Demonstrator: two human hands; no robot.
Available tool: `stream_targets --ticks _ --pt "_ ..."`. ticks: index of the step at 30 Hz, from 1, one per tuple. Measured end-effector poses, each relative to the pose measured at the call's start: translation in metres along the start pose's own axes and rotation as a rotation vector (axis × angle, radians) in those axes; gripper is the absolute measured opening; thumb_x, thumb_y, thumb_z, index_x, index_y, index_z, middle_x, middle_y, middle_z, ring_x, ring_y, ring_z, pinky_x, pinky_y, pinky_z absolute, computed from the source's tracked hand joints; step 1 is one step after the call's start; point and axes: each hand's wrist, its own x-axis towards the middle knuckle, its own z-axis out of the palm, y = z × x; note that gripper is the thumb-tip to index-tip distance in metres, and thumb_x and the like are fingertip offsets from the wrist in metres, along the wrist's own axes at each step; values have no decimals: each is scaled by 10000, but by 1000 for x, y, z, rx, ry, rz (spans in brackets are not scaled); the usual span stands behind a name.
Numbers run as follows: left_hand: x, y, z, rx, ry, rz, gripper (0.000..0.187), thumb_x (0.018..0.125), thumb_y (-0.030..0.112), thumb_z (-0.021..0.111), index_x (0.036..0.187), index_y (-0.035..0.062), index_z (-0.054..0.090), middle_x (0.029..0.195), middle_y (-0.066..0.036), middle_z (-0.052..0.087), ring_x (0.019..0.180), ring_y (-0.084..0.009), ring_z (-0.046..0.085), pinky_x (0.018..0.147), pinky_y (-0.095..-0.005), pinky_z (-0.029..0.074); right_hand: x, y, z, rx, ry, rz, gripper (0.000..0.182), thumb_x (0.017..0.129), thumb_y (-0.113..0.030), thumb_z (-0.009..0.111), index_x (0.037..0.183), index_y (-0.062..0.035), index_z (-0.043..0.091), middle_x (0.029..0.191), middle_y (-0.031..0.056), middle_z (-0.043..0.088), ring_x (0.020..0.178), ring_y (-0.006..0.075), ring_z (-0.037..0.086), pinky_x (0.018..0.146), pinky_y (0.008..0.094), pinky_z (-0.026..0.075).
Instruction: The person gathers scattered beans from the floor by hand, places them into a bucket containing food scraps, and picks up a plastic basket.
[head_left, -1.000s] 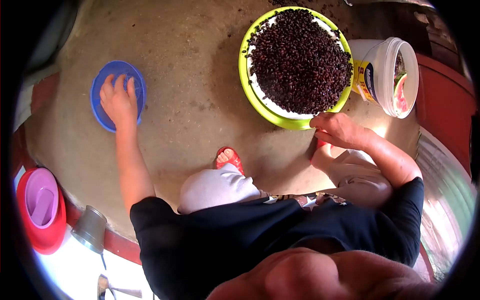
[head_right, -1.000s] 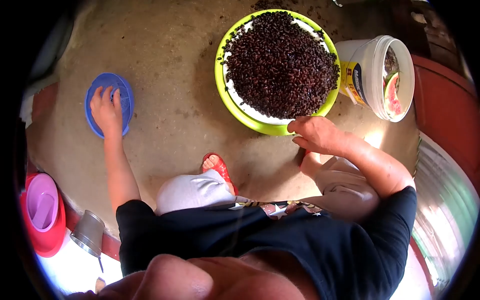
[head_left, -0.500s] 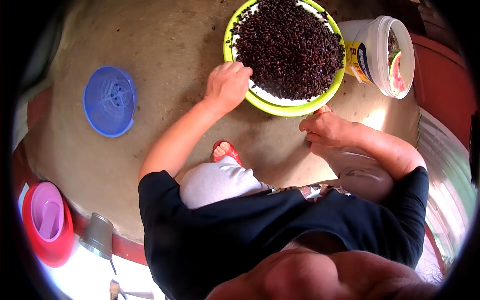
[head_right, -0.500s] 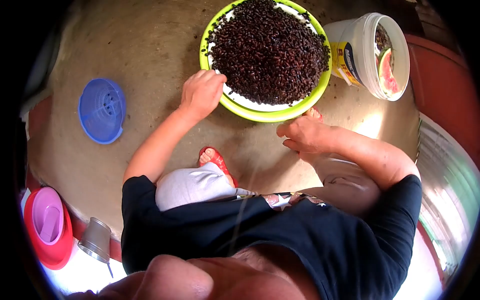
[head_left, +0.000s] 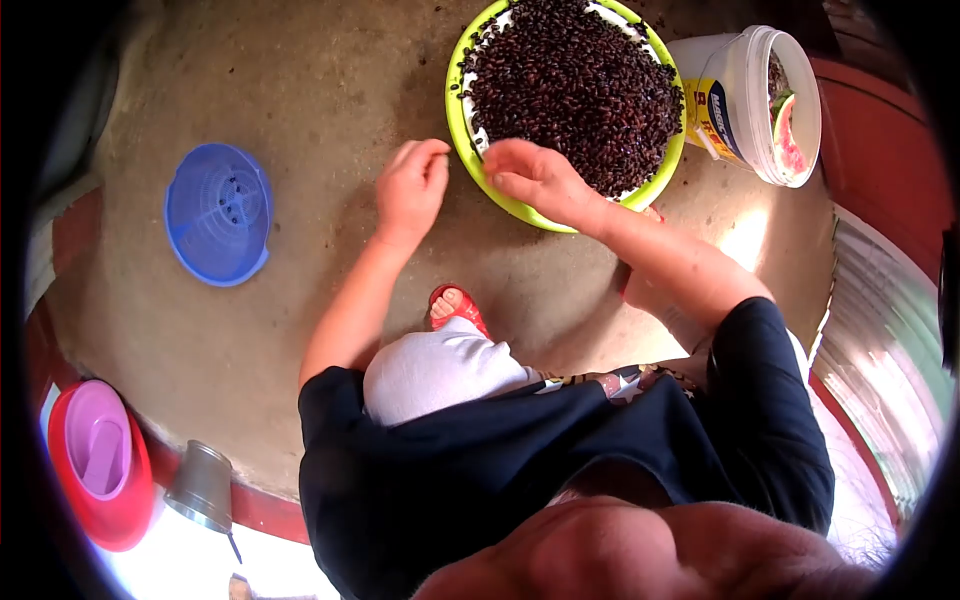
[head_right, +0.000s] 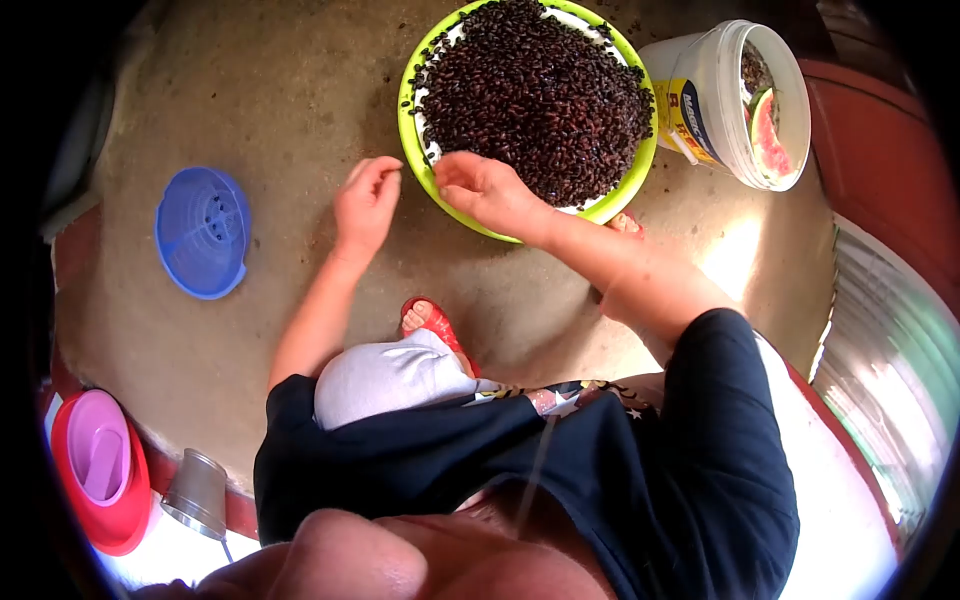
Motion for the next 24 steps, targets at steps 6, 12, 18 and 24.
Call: stream_targets --ticks 6,12,18,24 --pt "7 14 6 334 60 307 140 768 128 664 883 89 594 754 -48 548 721 -236 554 625 -350 450 -25 -24 2 -307 223 -212 200 829 -15 556 1028 -8 574 889 96 628 786 179 630 723 284 516" --pt "18 26 18 558 -110 311 191 741 163 658 912 94 608 820 -64 576 805 -263 562 701 -389 456 -78 -9 -10 -515 22 -5 122 820 -42 568 938 -47 600 796 149 613 734 272 620 640 351 487" --pt "21 28 22 601 -160 281 162 758 152 631 902 84 605 831 -79 614 808 -282 593 711 -408 471 -148 35 -43 -850 -229 203 122 821 -115 544 919 -67 599 739 178 617 689 326 620 620 391 493" --pt "18 24 22 493 -112 283 133 770 143 616 884 78 594 829 -75 624 807 -277 598 714 -408 470 -118 30 -87 -1113 50 168 116 823 -105 518 900 -47 583 734 169 609 681 359 619 630 452 497"
